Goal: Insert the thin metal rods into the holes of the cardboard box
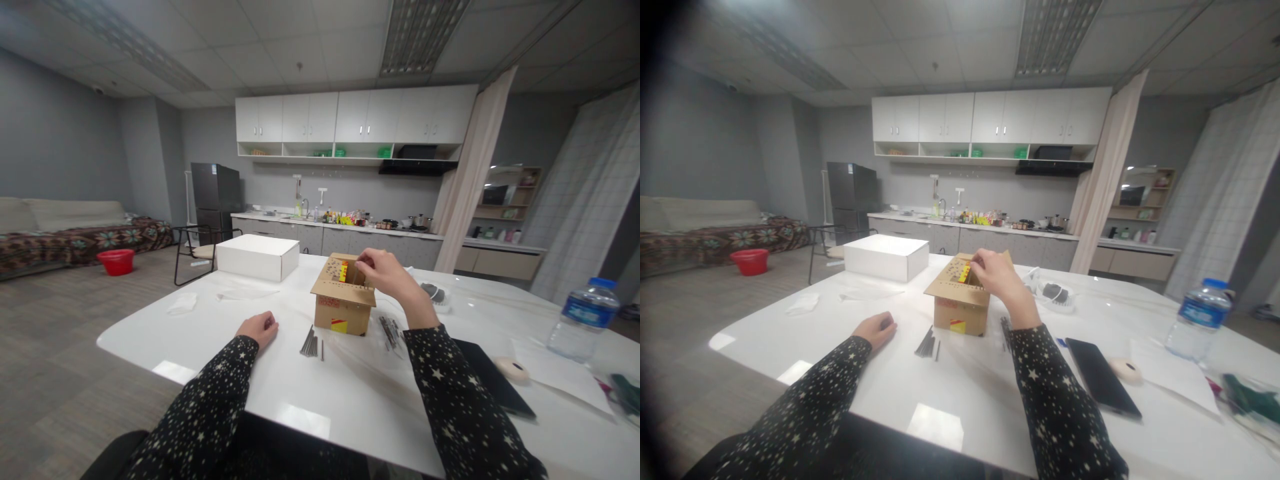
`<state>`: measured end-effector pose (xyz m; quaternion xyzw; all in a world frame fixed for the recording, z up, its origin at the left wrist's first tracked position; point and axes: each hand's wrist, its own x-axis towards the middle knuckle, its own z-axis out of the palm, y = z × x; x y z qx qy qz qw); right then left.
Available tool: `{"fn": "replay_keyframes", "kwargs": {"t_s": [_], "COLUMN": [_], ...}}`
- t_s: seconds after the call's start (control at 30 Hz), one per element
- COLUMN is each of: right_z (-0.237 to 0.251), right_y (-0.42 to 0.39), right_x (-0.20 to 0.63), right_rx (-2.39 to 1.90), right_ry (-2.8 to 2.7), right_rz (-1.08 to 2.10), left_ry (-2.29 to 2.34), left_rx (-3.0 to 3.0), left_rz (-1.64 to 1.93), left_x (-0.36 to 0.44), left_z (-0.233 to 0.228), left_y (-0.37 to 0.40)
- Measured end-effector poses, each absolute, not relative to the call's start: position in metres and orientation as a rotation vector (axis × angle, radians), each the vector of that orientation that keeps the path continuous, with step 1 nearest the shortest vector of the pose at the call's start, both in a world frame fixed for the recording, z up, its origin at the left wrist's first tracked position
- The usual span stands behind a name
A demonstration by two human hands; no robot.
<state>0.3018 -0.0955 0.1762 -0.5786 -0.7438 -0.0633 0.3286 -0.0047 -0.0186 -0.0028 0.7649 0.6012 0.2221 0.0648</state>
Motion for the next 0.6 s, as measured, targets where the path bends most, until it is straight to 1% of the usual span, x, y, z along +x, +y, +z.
{"fn": "replay_keyframes", "kwargs": {"t_s": [0.6], "right_z": [0.18], "right_y": [-0.123], "right_x": [0.269], "right_rx": [-1.263], "right_ry": [-2.143], "right_rz": [0.055], "left_ry": [1.821], "left_rx": [2.329], "left_rz": [0.651], "left_x": [-0.004], "left_z": [-0.001], "left_y": [-0.02]}}
